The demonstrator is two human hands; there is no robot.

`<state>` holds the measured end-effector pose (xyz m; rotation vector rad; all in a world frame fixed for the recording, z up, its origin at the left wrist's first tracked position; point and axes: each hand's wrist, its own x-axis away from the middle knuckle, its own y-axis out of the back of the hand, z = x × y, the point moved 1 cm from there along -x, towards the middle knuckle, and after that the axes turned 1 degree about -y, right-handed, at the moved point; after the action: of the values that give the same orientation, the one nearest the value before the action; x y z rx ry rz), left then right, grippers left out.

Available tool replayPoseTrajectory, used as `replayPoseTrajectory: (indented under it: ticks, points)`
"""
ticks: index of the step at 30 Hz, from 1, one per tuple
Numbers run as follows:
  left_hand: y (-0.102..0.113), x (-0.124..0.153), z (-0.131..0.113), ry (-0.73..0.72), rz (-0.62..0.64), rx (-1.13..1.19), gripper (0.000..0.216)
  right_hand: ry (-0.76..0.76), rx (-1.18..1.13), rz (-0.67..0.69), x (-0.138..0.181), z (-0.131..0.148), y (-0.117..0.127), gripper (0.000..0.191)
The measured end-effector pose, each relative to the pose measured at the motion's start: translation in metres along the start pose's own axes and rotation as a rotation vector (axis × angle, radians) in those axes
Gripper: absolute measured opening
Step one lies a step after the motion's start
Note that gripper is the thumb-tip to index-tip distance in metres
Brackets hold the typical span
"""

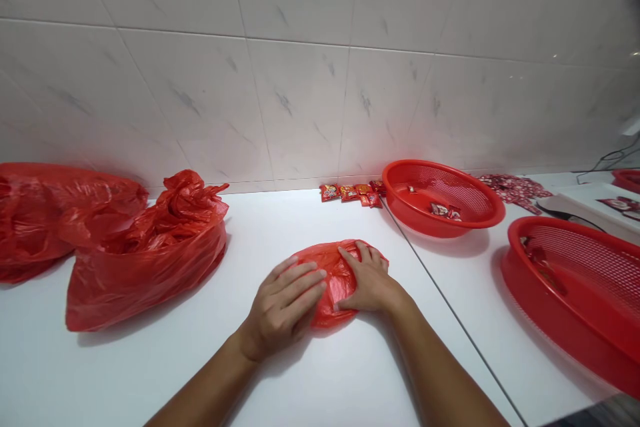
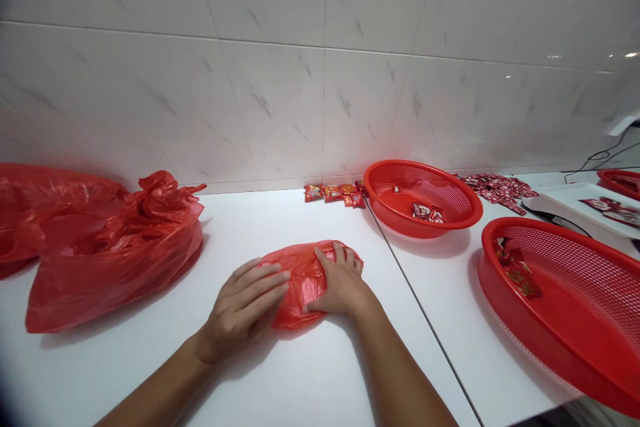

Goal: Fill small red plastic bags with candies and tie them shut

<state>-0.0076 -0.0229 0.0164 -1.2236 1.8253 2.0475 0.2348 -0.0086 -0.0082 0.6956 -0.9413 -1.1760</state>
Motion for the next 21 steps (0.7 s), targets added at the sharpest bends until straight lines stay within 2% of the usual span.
replayPoseTrajectory:
  ticks: [3, 7, 10, 13, 15, 17, 19, 21]
  points:
    - [-0.01, 0.002, 0.0, 0.075, 0.21, 0.052, 0.047, 0.007, 0.01, 0.034, 0.002, 0.001, -0.001, 0.139]
    - [-0.02, 0.004, 0.014, 0.37, 0.496, 0.021, 0.082, 0.019, 0.016, 0.061, 0.006, 0.002, -0.002, 0.14]
    - [-0.021, 0.005, 0.023, 0.483, 0.578, 0.027, 0.102, 0.04, 0.0, 0.077, 0.008, 0.003, -0.004, 0.141]
    - [-0.021, 0.006, 0.026, 0.512, 0.588, 0.032, 0.108, 0.069, -0.05, 0.049, 0.005, 0.004, -0.003, 0.142]
    - [-0.021, 0.007, 0.028, 0.516, 0.582, 0.028, 0.107, 0.136, -0.149, -0.07, 0.003, 0.005, 0.004, 0.125]
    - [-0.021, 0.008, 0.031, 0.52, 0.572, 0.023, 0.105, 0.189, -0.296, -0.257, 0.006, 0.004, 0.015, 0.091]
    - [-0.02, 0.009, 0.034, 0.525, 0.559, 0.023, 0.103, 0.194, -0.422, -0.467, 0.021, -0.002, 0.03, 0.066]
    - [-0.019, 0.009, 0.035, 0.528, 0.553, 0.031, 0.102, 0.141, -0.506, -0.714, 0.047, -0.01, 0.043, 0.054]
